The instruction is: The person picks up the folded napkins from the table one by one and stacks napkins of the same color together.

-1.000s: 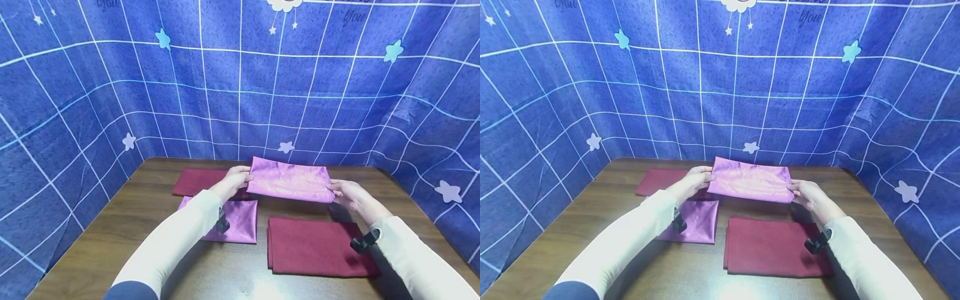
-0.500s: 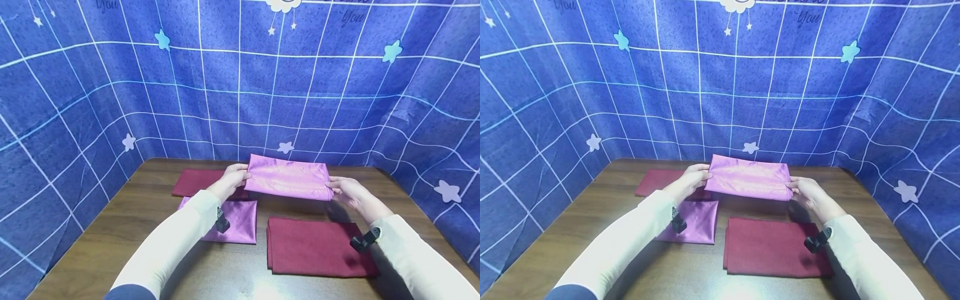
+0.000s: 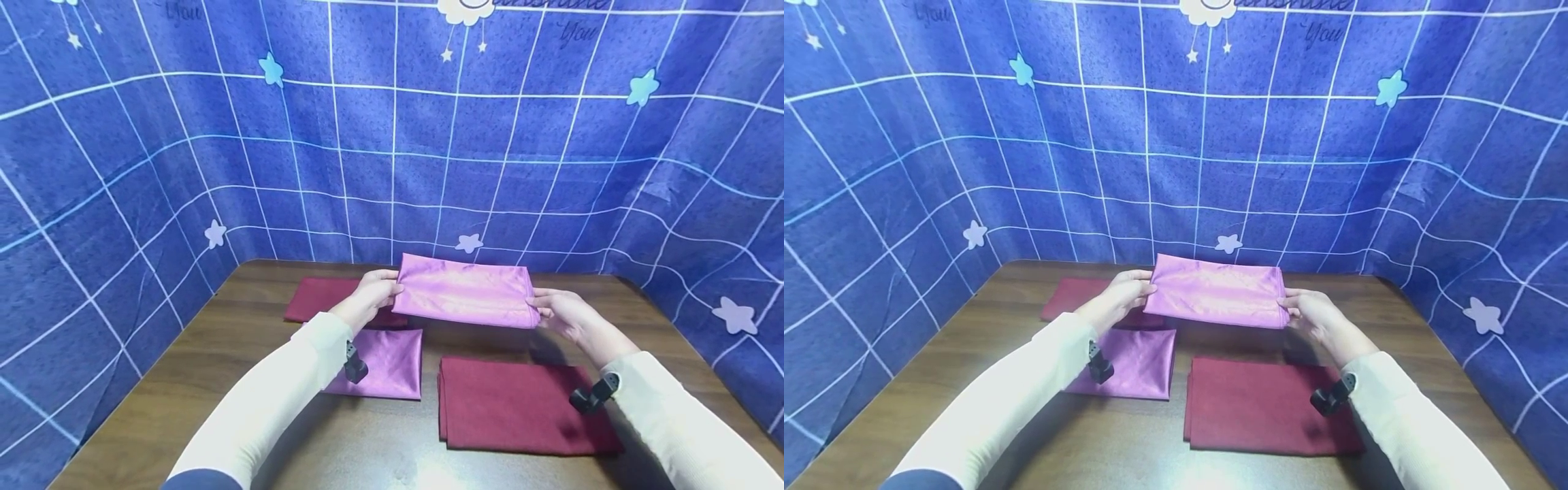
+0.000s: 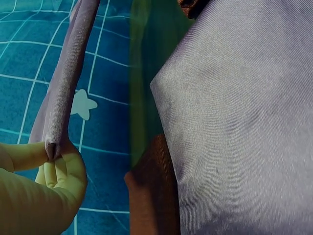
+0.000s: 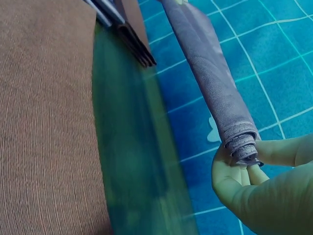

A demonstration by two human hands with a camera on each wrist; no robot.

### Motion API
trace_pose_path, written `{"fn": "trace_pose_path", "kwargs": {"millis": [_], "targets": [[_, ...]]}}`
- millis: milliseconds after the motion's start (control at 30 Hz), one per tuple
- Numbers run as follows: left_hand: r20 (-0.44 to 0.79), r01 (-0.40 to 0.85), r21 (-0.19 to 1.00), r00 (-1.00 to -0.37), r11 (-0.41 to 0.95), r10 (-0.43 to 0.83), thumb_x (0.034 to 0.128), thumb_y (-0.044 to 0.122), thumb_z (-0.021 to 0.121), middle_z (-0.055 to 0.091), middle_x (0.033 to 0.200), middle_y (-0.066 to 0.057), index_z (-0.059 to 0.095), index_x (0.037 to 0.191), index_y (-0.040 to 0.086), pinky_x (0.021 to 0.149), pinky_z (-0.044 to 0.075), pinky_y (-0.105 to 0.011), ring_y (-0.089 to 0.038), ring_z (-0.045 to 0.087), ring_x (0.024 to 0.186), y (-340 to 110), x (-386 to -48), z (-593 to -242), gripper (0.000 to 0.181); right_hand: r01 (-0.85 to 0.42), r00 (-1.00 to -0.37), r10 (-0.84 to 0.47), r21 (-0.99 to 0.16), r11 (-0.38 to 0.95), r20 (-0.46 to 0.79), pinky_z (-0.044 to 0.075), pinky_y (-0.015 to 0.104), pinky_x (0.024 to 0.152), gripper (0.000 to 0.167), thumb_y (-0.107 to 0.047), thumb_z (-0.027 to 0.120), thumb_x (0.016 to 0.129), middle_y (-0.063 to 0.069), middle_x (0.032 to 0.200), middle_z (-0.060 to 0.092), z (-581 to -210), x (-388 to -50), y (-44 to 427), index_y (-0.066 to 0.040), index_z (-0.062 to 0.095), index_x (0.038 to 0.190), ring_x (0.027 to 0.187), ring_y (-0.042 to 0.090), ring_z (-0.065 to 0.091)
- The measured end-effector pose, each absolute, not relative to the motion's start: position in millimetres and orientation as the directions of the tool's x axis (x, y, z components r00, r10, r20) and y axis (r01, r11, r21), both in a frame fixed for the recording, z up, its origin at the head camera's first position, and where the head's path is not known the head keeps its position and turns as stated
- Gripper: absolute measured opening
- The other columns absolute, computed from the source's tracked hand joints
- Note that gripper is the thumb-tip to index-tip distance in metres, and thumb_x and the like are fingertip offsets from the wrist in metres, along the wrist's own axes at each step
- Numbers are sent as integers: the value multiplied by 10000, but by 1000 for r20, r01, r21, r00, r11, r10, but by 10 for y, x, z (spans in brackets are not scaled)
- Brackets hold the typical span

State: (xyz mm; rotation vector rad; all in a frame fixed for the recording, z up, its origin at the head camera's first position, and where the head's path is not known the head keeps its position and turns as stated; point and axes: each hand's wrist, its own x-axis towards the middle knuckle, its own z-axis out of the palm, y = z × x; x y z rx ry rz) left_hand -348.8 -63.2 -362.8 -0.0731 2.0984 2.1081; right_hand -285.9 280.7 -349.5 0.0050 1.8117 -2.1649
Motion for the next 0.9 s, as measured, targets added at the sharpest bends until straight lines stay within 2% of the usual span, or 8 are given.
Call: {"fn": "trace_pose_path", "kwargs": {"millis": [133,267,500,700,900], "targets": [[-161,-160,987,-985,14,67,847,-96,587,629,849,-19,541,1304,-49,637,522,-216,-61,566,672,-681,-3480,-3637,462,233,-951,-238,-964,-128,-198,549,248,761,635,51,427,969,-41,847,642,-3479,-2849,2750,138,60,1480,681,5,564],[-168,-167,986,-984,18,66,849,-94,581,618,822,-1,547,1295,-52,619,514,-206,-55,564,662,-732,-3465,-3641,450,236,-951,-234,-963,-130,-201,553,255,769,662,48,445,964,-32,888,639,-3457,-2842,2696,141,42,1482,834,57,636],[-173,-173,985,-983,14,60,855,-98,570,616,810,12,550,1292,-50,619,513,-212,-62,562,671,-776,-3423,-3622,441,237,-956,-214,-959,-153,-202,553,252,740,639,52,443,961,-26,852,646,-3408,-2802,2631,138,80,1480,794,65,640],[-170,-170,985,-983,4,73,863,-97,560,632,815,10,538,1299,-62,647,525,-229,-66,576,681,-838,-3364,-3616,438,219,-957,-225,-966,-137,-185,556,251,745,646,54,430,962,-31,858,644,-3386,-2794,2588,146,54,1479,796,58,644],[-157,-155,987,-984,35,80,868,-79,561,635,928,-41,504,1334,-63,690,516,-241,-64,565,722,-936,-3326,-3598,470,228,-956,-217,-966,-125,-198,561,245,733,639,46,456,959,-28,835,648,-3382,-2777,2516,132,98,1482,747,49,636]]}}
